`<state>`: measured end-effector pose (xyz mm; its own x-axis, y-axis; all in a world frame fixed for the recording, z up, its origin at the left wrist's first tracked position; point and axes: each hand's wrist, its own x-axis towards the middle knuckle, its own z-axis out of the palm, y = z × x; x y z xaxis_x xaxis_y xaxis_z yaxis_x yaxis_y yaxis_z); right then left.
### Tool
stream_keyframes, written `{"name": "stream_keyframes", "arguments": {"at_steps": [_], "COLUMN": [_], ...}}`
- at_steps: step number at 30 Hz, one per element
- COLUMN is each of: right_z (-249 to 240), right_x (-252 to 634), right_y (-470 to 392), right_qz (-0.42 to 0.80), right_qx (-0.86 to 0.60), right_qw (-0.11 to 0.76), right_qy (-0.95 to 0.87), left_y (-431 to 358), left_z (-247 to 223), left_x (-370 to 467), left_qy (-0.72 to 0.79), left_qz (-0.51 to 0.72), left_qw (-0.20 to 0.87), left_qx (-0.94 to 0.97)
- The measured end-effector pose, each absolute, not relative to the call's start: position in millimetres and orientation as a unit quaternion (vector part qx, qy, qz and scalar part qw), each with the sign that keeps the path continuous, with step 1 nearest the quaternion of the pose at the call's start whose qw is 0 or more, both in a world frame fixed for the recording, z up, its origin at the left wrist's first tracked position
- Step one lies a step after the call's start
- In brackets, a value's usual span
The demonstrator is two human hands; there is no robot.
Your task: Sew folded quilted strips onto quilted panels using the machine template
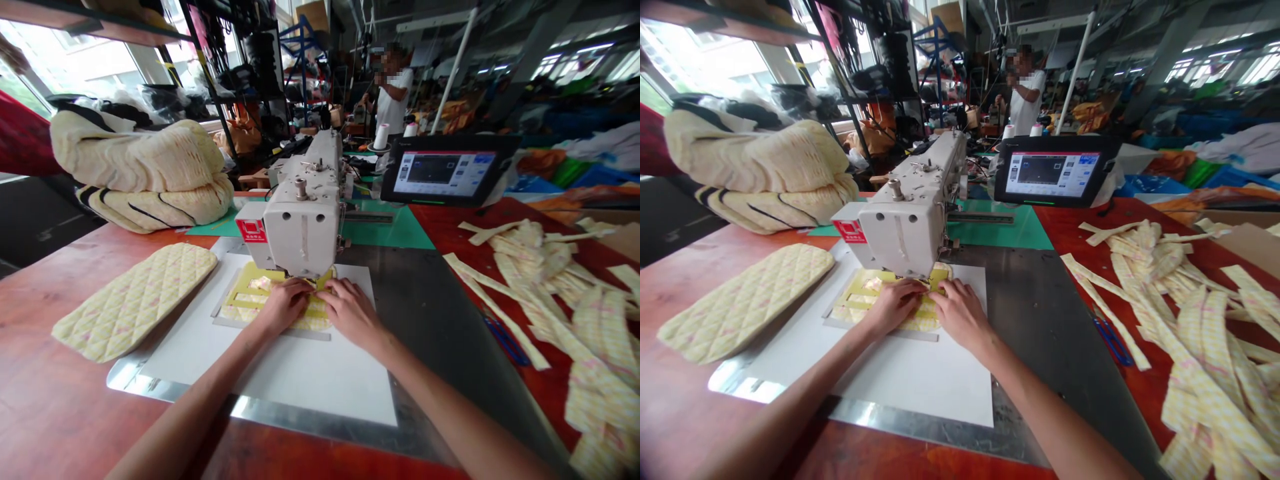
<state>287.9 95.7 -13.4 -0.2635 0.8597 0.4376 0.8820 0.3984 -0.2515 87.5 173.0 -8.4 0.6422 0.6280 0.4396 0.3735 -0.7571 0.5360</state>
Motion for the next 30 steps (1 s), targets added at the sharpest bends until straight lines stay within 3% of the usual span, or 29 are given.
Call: {"name": "stream_keyframes", "arguments": {"at_steps": [12, 26, 30], "right_z": [-23.4, -22.9, -23.5], "right_x": [293.3, 301.0, 310.8], "right_y": [100.0, 95.7, 94.2], "right_qz": [0.062, 0.065, 0.073], "right_qx": [-0.524, -0.543, -0.544], "right_qw": [0.331, 0.31, 0.314], "right_qy": [-0.782, -0.778, -0.775], "left_y": [165.6, 155.9, 151.9], "left_z": [-11.8, -12.0, -9.5], "left_x": [76.5, 75.0, 81.2], "left_qy": [0.245, 0.275, 0.293], "left_qz": [0.273, 0.248, 0.283], "left_qw": [0.101, 0.085, 0.151], "left_qx": [0.925, 0.925, 0.901]}}
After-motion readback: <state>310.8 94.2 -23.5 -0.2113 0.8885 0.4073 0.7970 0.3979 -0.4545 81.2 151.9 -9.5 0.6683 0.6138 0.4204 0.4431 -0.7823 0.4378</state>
